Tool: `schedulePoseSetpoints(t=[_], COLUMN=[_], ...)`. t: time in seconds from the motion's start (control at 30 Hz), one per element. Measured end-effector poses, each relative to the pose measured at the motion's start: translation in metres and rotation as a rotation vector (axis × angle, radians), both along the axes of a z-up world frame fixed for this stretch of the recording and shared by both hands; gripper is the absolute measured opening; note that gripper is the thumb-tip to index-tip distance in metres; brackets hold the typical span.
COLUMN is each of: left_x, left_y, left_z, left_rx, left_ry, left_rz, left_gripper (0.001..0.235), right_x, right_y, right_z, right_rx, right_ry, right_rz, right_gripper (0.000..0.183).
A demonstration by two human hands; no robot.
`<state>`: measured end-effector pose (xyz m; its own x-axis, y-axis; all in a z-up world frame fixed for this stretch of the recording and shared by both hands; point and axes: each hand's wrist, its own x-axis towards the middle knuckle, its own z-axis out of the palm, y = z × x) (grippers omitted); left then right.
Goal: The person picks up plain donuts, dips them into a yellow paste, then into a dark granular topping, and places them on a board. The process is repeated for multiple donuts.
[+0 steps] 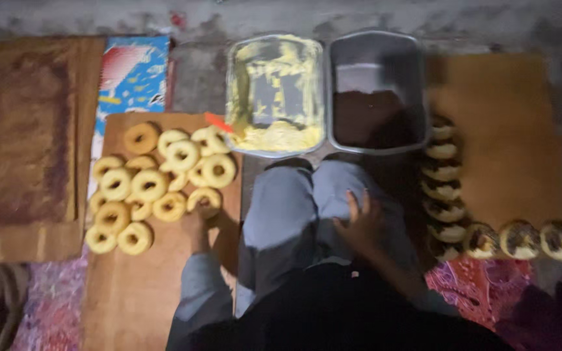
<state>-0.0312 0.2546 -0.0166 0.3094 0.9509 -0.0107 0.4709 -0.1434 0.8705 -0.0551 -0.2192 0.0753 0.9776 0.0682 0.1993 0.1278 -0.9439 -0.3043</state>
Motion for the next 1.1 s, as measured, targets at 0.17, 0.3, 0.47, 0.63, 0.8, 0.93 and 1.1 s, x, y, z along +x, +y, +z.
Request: schedulePoseSetpoints(t=[0.17, 0.3, 0.47, 0.63, 0.8, 0.93, 1.1], left_x=[0.028, 0.056, 0.103, 0.091, 0.03, 0.0, 0.022], left_y=[-0.027, -0.035, -0.056, -0.128, -0.216, -0.222, -0.199], left_z=[-0.024, -0.018, 0.043, 0.106, 0.11, 0.096, 0.085], left_rx=[0.011, 0.051, 0.265, -0.22, -0.439, -0.813, -1.151], left_ry=[-0.078, -0.211, 0.533, -0.061, -0.399, -0.647, -0.747], left_rz=[-0.021, -0.159, -0.357, -0.463, -0.762, -0.607, -0.341], left_gripper=[0.055, 0.064, 0.097, 0.074, 0.059, 0.022, 0.019], right_x=[0.002, 0.004, 0.009, 0.024, 0.051, 0.087, 0.1], right_y=[-0.003, 0.002, -0.001, 0.028, 0.086, 0.094, 0.12], right_z=[0.01, 0.018, 0.027, 0.003, -0.049, -0.039, 0.032], right_rx=[-0.028, -0.055, -0.101, 0.137, 1.652, 1.532, 1.193], right_ry=[0.063, 0.125, 0.264, -0.052, 0.51, 0.288, 0.196], right_rz=[-0.016, -0.019, -0.023, 0.093, 0.12, -0.12, 0.296], right_gripper=[0.089, 0.09, 0.093, 0.083, 0.053, 0.032, 0.043])
